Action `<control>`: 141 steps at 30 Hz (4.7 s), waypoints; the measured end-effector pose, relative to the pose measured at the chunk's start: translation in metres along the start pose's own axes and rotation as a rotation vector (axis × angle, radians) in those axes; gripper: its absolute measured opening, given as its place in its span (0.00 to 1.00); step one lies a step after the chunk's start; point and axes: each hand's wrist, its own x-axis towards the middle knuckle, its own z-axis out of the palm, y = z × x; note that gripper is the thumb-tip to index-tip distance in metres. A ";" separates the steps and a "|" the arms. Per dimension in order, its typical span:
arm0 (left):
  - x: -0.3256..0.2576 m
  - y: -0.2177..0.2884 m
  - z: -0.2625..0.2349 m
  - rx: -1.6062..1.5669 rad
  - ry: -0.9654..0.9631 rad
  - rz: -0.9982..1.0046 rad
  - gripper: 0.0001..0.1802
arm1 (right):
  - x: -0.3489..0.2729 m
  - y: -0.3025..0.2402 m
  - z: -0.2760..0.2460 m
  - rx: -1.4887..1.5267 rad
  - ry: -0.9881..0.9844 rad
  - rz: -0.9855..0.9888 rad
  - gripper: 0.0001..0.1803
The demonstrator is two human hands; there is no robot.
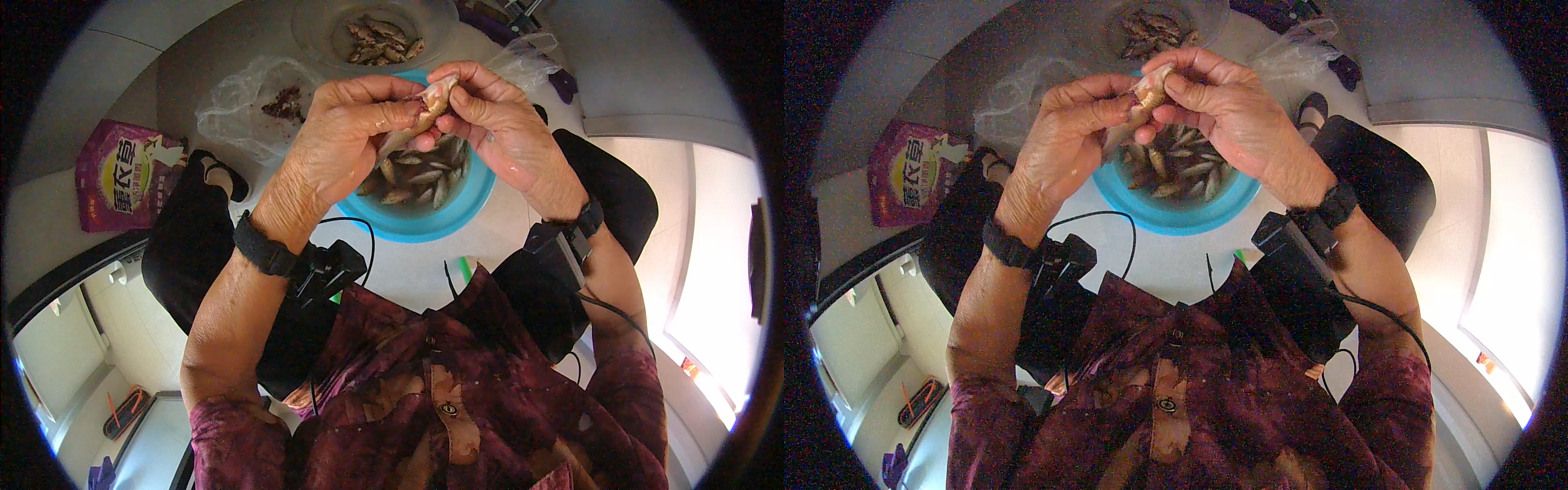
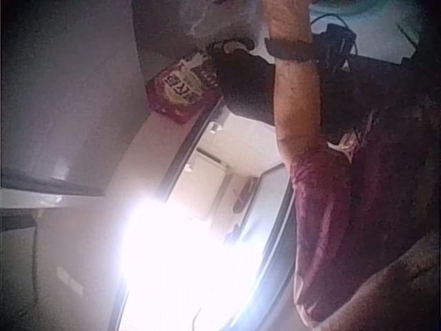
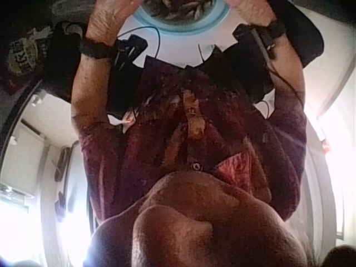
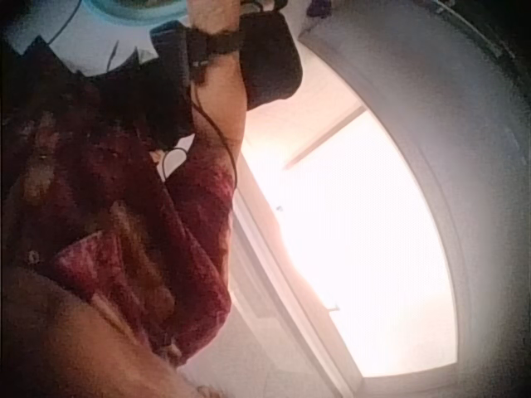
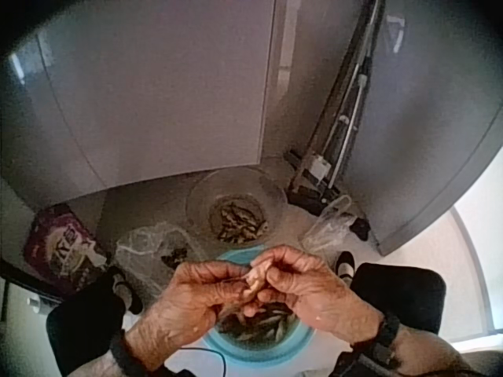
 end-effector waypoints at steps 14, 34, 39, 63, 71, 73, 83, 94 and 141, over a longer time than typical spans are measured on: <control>-0.001 -0.002 -0.003 -0.013 0.047 -0.037 0.13 | -0.003 -0.004 0.008 -0.147 0.053 0.005 0.11; -0.002 -0.003 0.004 0.080 0.136 0.005 0.12 | -0.001 -0.001 0.011 -0.200 0.069 -0.032 0.10; -0.001 -0.004 0.004 0.175 0.196 0.001 0.12 | -0.001 0.001 0.009 -0.197 0.078 -0.024 0.10; -0.002 -0.005 0.010 0.280 0.215 -0.001 0.09 | 0.001 0.013 0.004 -0.137 0.066 0.013 0.11; -0.001 0.001 -0.006 0.440 0.113 0.033 0.09 | 0.003 0.012 0.005 -0.109 0.071 0.014 0.11; 0.000 0.003 -0.008 0.344 0.111 -0.010 0.10 | 0.004 0.009 0.006 -0.108 0.066 -0.008 0.11; 0.000 0.006 -0.008 0.198 0.117 -0.109 0.13 | 0.004 0.010 0.007 -0.115 0.052 0.021 0.10; 0.000 0.006 -0.009 0.138 0.096 -0.124 0.15 | 0.004 0.008 0.007 -0.103 0.036 0.022 0.10; -0.005 0.008 0.004 0.223 0.133 -0.087 0.11 | 0.002 0.007 0.012 -0.177 0.030 0.013 0.12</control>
